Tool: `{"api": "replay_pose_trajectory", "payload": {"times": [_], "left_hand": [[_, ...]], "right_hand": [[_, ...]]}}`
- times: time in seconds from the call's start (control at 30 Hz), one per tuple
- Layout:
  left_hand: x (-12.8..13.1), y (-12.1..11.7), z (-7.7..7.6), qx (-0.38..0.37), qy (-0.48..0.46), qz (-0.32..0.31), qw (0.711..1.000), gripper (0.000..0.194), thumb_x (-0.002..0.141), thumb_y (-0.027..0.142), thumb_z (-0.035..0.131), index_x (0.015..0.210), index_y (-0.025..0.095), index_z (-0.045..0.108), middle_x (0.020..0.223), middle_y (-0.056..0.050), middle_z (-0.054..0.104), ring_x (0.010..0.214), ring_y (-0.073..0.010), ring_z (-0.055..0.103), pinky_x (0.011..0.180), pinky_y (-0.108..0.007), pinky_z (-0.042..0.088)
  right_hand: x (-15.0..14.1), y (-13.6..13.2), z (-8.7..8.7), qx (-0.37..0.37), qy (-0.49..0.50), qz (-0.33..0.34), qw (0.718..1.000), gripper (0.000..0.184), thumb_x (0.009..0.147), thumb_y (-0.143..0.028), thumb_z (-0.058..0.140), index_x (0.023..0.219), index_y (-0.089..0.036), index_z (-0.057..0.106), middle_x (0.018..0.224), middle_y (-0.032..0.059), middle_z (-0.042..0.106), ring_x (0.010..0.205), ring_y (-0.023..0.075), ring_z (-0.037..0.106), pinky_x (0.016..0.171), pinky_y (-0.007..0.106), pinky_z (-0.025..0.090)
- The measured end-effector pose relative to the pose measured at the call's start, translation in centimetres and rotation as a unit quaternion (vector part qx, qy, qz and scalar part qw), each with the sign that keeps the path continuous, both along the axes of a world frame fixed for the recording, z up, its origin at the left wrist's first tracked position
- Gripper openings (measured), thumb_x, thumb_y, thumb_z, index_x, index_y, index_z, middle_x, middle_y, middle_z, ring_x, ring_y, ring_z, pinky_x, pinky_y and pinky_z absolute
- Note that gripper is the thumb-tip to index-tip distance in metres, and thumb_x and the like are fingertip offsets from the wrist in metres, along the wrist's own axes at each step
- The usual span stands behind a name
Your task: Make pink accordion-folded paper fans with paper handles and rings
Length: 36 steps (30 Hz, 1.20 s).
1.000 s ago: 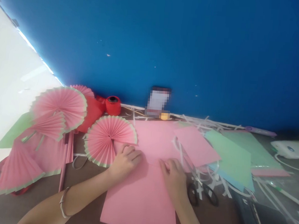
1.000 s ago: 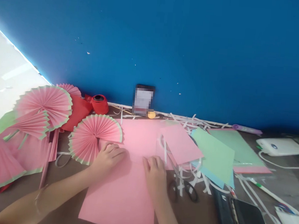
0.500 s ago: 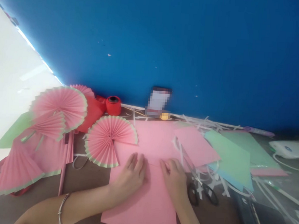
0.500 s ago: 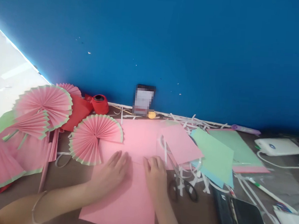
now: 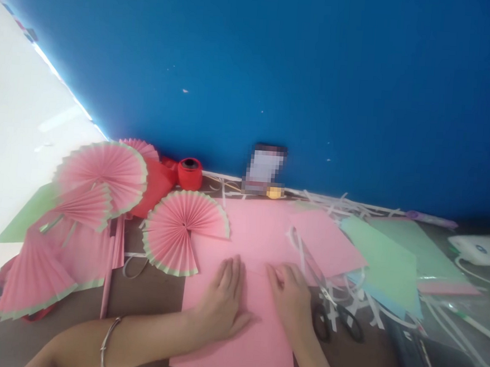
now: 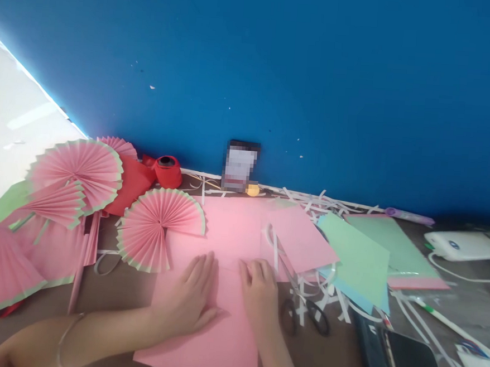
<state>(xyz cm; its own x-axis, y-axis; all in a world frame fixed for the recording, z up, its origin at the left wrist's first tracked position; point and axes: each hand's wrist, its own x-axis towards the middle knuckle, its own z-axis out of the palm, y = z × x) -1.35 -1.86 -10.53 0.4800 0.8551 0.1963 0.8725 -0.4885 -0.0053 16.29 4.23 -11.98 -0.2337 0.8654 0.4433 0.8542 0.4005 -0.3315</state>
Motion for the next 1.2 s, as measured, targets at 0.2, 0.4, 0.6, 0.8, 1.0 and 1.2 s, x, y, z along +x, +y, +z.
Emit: {"api": "replay_pose_trajectory", "payload": {"times": [0.2, 0.4, 0.6, 0.8, 1.0, 1.2], "left_hand": [[0.0, 0.0, 0.0, -0.027, -0.018, 0.006, 0.999, 0.076, 0.088, 0.054, 0.026, 0.135, -0.006, 0.026, 0.136, -0.028, 0.035, 0.123, -0.0384, 0.036, 0.105, -0.046, 0.016], [-0.2, 0.0, -0.5, -0.057, -0.039, -0.004, 0.998, 0.076, 0.088, 0.051, 0.026, 0.138, -0.005, 0.014, 0.139, -0.029, 0.027, 0.128, -0.0389, 0.028, 0.106, -0.045, 0.015], [-0.4, 0.2, -0.7, -0.085, -0.071, -0.014, 0.994, 0.078, 0.088, 0.051, 0.028, 0.139, -0.005, 0.009, 0.143, -0.028, 0.016, 0.133, -0.0397, 0.014, 0.107, -0.047, 0.015], [-0.5, 0.4, -0.5, -0.111, -0.087, -0.017, 0.990, 0.078, 0.088, 0.051, 0.028, 0.139, -0.004, 0.007, 0.145, -0.026, 0.008, 0.134, -0.0392, 0.008, 0.107, -0.047, 0.015], [-0.7, 0.8, -0.2, -0.128, -0.086, -0.031, 0.988, 0.075, 0.088, 0.049, 0.028, 0.138, -0.004, 0.013, 0.145, -0.026, 0.012, 0.134, -0.0384, 0.006, 0.107, -0.049, 0.017], [-1.1, 1.6, 0.1, -0.119, -0.086, -0.061, 0.987, 0.073, 0.085, 0.048, 0.034, 0.134, -0.005, 0.025, 0.143, -0.029, 0.015, 0.134, -0.0397, 0.006, 0.106, -0.052, 0.017]], "right_hand": [[0.0, 0.1, 0.1, 0.009, -0.005, 0.003, 1.000, 0.029, 0.090, -0.034, 0.041, 0.065, -0.020, 0.047, 0.065, 0.0019, 0.049, 0.058, 0.0146, 0.044, 0.055, 0.027, 0.035], [0.0, 0.2, 0.1, 0.004, 0.001, 0.009, 1.000, 0.027, 0.090, -0.033, 0.040, 0.068, -0.020, 0.048, 0.065, 0.0023, 0.050, 0.060, 0.0152, 0.046, 0.056, 0.027, 0.037], [0.0, 0.1, 0.0, -0.009, 0.012, 0.012, 1.000, 0.026, 0.090, -0.031, 0.039, 0.069, -0.020, 0.047, 0.066, 0.0026, 0.051, 0.061, 0.0158, 0.046, 0.058, 0.028, 0.038], [0.0, 0.1, 0.1, -0.017, 0.009, 0.015, 1.000, 0.025, 0.091, -0.029, 0.037, 0.070, -0.020, 0.047, 0.068, 0.0033, 0.051, 0.063, 0.0163, 0.047, 0.059, 0.028, 0.038], [0.0, 0.1, 0.3, -0.017, 0.001, 0.013, 1.000, 0.025, 0.091, -0.029, 0.036, 0.069, -0.020, 0.047, 0.066, 0.0034, 0.051, 0.064, 0.0171, 0.048, 0.060, 0.029, 0.038], [0.2, 0.2, 0.2, -0.031, 0.012, 0.011, 0.999, 0.026, 0.090, -0.030, 0.038, 0.067, -0.021, 0.046, 0.066, 0.0031, 0.052, 0.062, 0.0167, 0.050, 0.056, 0.028, 0.039]]}}
